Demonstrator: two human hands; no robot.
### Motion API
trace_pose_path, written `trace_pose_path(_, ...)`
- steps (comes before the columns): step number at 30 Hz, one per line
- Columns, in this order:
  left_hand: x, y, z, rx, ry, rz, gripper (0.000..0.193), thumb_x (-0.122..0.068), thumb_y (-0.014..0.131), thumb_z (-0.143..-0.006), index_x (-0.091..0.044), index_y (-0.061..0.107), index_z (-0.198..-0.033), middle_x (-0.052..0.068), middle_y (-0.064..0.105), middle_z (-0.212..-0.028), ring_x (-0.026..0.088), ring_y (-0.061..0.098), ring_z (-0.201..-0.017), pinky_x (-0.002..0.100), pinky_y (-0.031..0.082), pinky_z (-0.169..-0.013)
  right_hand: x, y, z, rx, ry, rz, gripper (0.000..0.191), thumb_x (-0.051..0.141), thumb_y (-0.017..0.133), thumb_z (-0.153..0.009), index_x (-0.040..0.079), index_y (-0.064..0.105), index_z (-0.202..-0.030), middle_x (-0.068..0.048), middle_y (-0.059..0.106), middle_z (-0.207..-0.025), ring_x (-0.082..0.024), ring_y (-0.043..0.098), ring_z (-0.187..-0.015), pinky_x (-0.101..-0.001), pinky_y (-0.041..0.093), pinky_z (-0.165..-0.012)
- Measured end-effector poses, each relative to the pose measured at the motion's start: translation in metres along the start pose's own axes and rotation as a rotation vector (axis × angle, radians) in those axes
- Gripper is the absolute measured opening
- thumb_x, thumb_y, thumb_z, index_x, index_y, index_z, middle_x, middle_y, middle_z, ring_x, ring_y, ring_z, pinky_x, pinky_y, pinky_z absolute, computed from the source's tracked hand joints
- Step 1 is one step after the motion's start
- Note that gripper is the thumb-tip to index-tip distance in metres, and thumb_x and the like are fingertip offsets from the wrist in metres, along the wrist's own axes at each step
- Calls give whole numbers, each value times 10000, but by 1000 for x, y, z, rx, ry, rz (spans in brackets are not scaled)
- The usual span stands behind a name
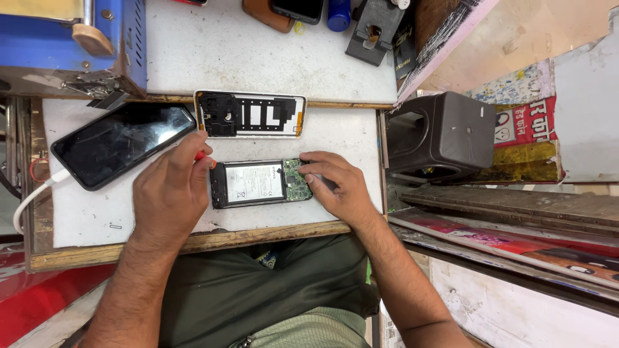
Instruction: The person disassembles a smartphone at a repair bench. They pry open the phone's rear cover, unscrew internal screws with a red-handled screwdriver, lift out the battery, and handle the exposed motherboard and mid-frame components.
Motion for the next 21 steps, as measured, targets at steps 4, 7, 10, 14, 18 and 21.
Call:
trace_pose_path(4,-6,-4,-9,87,-57,-169,394,-244,772,-993,-89,507,-1239,100,691,-864,288,709,-742,409,564,-624,2,-2,0,-23,-12,12,170,93,702,-963,96,762,-1122,-107,720,-1315,-244,687,-1234,-344,586,-999)
trace_pose_path(7,-3,-3,-16,231,-158,-101,339,-216,746,-971,-80,492,-1151,102,694,-839,305,715,-721,429,568,-606,3,-7,-9,-61,39,6,178,97,689,-968,97,750,-1136,-125,669,-1383,-227,707,-1142,-330,597,-923)
trace_pose_path(10,0,-3,-22,341,-212,-41,300,-163,705,-979,-71,472,-1143,105,703,-824,332,718,-707,456,569,-598,1,-9,-24,-59,169,-48,233,107,675,-950,87,722,-1178,-135,623,-1423,-173,724,-953,-297,613,-779)
trace_pose_path(14,-3,-2,-26,363,-211,-2,287,-125,665,-1004,-68,440,-1173,125,707,-831,345,725,-713,465,578,-601,3,-4,-49,-68,172,31,331,110,709,-918,72,689,-1247,-133,690,-1283,-133,660,-790,-274,573,-711)
trace_pose_path(18,-7,-2,-22,349,-204,13,277,-116,674,-992,-85,437,-1132,129,708,-842,361,726,-735,476,572,-600,-6,0,-55,-152,260,34,222,74,680,-927,74,724,-1145,-53,781,-971,-84,660,-752,-239,531,-677)
trace_pose_path(21,-5,-5,-19,307,-199,40,296,-96,677,-972,-70,430,-1133,134,715,-873,378,721,-737,480,566,-593,-15,-4,-49,-160,332,-56,227,42,663,-896,68,730,-1111,-27,721,-868,-95,572,-694,-260,473,-600)
Point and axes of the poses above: each hand's wrist, its own z-axis away from the middle knuckle, its own y-axis out of the palm, x = y × z, the point moved 6 cm from there along -z, towards the middle knuckle
